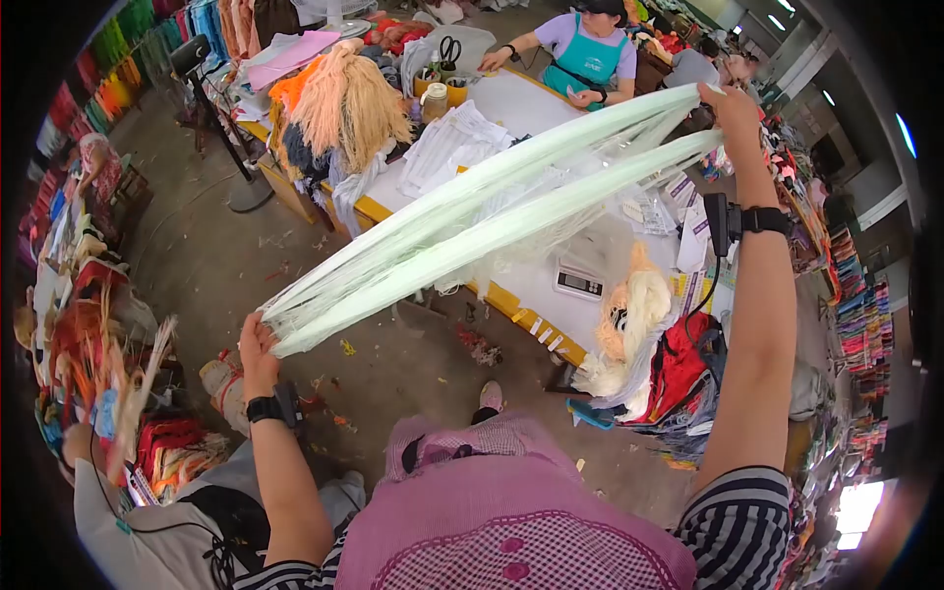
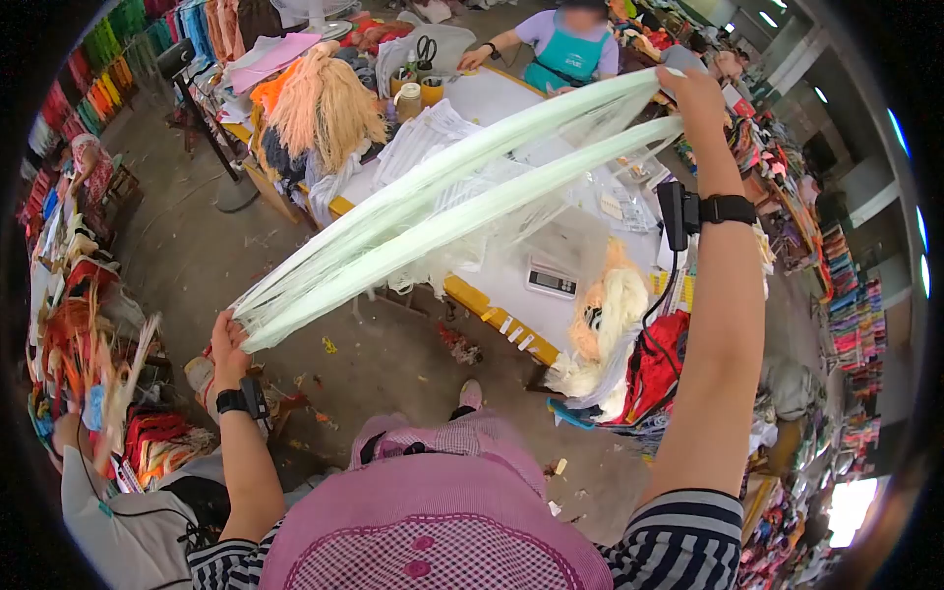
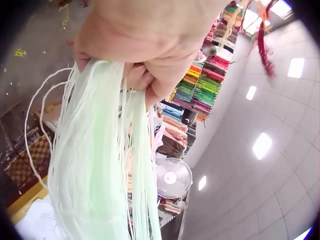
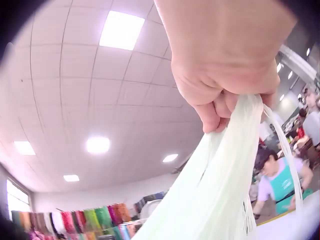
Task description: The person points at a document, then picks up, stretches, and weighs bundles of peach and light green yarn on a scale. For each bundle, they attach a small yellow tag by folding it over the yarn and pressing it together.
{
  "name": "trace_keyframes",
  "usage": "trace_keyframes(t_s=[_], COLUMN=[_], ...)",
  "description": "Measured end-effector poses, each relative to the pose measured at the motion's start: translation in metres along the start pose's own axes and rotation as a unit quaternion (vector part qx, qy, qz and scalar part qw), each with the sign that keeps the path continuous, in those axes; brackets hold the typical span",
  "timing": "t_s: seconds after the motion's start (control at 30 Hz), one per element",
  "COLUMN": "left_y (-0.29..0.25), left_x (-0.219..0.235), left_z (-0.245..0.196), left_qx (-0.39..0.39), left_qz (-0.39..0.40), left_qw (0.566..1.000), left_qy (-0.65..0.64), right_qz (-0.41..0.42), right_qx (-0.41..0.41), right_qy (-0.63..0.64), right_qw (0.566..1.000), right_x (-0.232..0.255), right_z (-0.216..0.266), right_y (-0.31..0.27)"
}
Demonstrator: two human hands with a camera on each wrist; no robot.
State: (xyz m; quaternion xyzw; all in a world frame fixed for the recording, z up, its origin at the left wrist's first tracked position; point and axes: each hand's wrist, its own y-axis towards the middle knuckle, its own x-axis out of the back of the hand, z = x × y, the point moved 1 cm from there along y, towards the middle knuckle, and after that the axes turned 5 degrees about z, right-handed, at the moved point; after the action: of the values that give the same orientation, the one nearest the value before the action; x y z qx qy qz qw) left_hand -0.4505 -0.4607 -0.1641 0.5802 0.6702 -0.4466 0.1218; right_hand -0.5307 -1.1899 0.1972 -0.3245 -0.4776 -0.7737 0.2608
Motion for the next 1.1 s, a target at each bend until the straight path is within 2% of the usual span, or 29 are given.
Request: trace_keyframes(t_s=[0.03,0.07,0.1,0.13,0.17,0.23,0.27,0.3,0.37,0.4,0.43,0.47,0.5,0.53,0.57,0.6,0.63,0.67,0.7,0.73,0.77,0.8,0.83,0.87,0.9,0.97,1.0,1.03,1.1], left_y=[0.001,0.002,0.003,0.004,0.005,0.014,0.018,0.026,0.036,0.035,0.034,0.03,0.023,0.014,0.008,0.031,0.052,0.028,0.014,0.0,-0.015,-0.014,0.002,0.004,0.007,0.009,-0.005,0.006,0.05], left_x=[-0.005,-0.01,-0.018,-0.025,-0.03,-0.03,-0.027,-0.02,-0.009,-0.015,-0.023,-0.032,-0.041,-0.049,-0.056,-0.016,0.038,0.082,0.101,0.12,0.135,0.149,0.149,0.13,0.115,0.084,0.056,0.064,0.111], left_z=[0.003,0.006,0.008,0.01,0.011,0.014,0.013,0.013,0.012,0.014,0.016,0.017,0.016,0.011,0.007,0.0,-0.016,-0.037,-0.052,-0.066,-0.076,-0.081,-0.081,-0.08,-0.074,-0.061,-0.054,-0.052,-0.043], left_qx=[-0.023,-0.047,-0.047,-0.078,-0.109,-0.123,-0.137,-0.138,-0.141,-0.141,-0.222,-0.296,-0.297,-0.3,-0.298,-0.24,-0.176,-0.269,-0.273,-0.285,-0.186,-0.168,-0.16,-0.103,-0.102,-0.011,0.008,0.008,0.035], left_qz=[0.014,0.029,0.027,-0.015,-0.057,-0.078,-0.095,-0.096,-0.118,-0.118,-0.173,-0.223,-0.224,-0.228,-0.227,-0.222,-0.209,-0.173,-0.196,-0.219,-0.299,-0.279,-0.255,-0.205,-0.201,-0.176,-0.171,-0.17,-0.115], left_qw=[0.999,0.995,0.995,0.993,0.987,0.983,0.978,0.978,0.946,0.946,0.877,0.781,0.782,0.697,0.597,0.47,0.33,0.41,0.502,0.587,0.665,0.676,0.693,0.725,0.726,0.736,0.677,0.676,0.492], left_qy=[0.04,0.081,0.08,0.091,0.101,0.113,0.126,0.127,0.266,0.267,0.39,0.502,0.5,0.61,0.709,0.82,0.903,0.854,0.797,0.726,0.659,0.661,0.655,0.649,0.649,0.654,0.716,0.717,0.862], right_qz=[0.001,-0.056,-0.111,-0.05,-0.049,-0.009,-0.008,-0.022,-0.033,-0.058,-0.071,-0.084,-0.104,-0.123,-0.141,-0.159,-0.062,-0.063,-0.061,-0.1,-0.138,-0.163,-0.19,-0.171,-0.149,-0.115,-0.079,-0.079,-0.046], right_qx=[0.001,0.033,0.064,0.04,0.041,0.072,0.073,0.034,-0.008,-0.043,-0.06,-0.077,-0.071,-0.086,-0.1,-0.135,-0.144,-0.078,-0.011,-0.012,-0.015,-0.133,-0.238,-0.225,-0.211,-0.198,-0.182,-0.184,-0.141], right_qy=[-0.001,-0.137,-0.27,-0.294,-0.294,-0.441,-0.44,-0.425,-0.409,-0.378,-0.362,-0.346,-0.354,-0.344,-0.333,-0.305,-0.422,-0.412,-0.402,-0.44,-0.475,-0.205,0.085,0.114,0.143,0.113,0.084,0.084,0.127], right_qw=[1.0,0.988,0.954,0.954,0.954,0.895,0.895,0.904,0.912,0.923,0.927,0.931,0.927,0.927,0.927,0.929,0.893,0.906,0.913,0.892,0.869,0.956,0.949,0.952,0.955,0.967,0.976,0.976,0.981], right_x=[-0.004,-0.007,-0.006,-0.002,-0.001,-0.001,-0.001,0.0,-0.003,-0.004,-0.003,-0.001,0.004,0.008,0.012,0.023,0.047,0.088,0.128,0.153,0.177,0.181,0.18,0.176,0.173,0.169,0.167,0.165,0.161], right_z=[-0.016,-0.026,-0.023,-0.024,-0.038,-0.095,-0.108,-0.121,-0.147,-0.159,-0.17,-0.181,-0.185,-0.188,-0.183,-0.168,-0.189,-0.215,-0.241,-0.264,-0.281,-0.269,-0.241,-0.219,-0.2,-0.165,-0.151,-0.136,-0.119], right_y=[-0.001,-0.005,-0.011,-0.022,-0.023,-0.022,-0.021,-0.022,-0.026,-0.025,-0.024,-0.023,-0.025,-0.027,-0.031,-0.039,-0.044,-0.06,-0.075,-0.069,-0.064,-0.062,-0.046,-0.038,-0.032,-0.025,-0.019,-0.017,-0.012])
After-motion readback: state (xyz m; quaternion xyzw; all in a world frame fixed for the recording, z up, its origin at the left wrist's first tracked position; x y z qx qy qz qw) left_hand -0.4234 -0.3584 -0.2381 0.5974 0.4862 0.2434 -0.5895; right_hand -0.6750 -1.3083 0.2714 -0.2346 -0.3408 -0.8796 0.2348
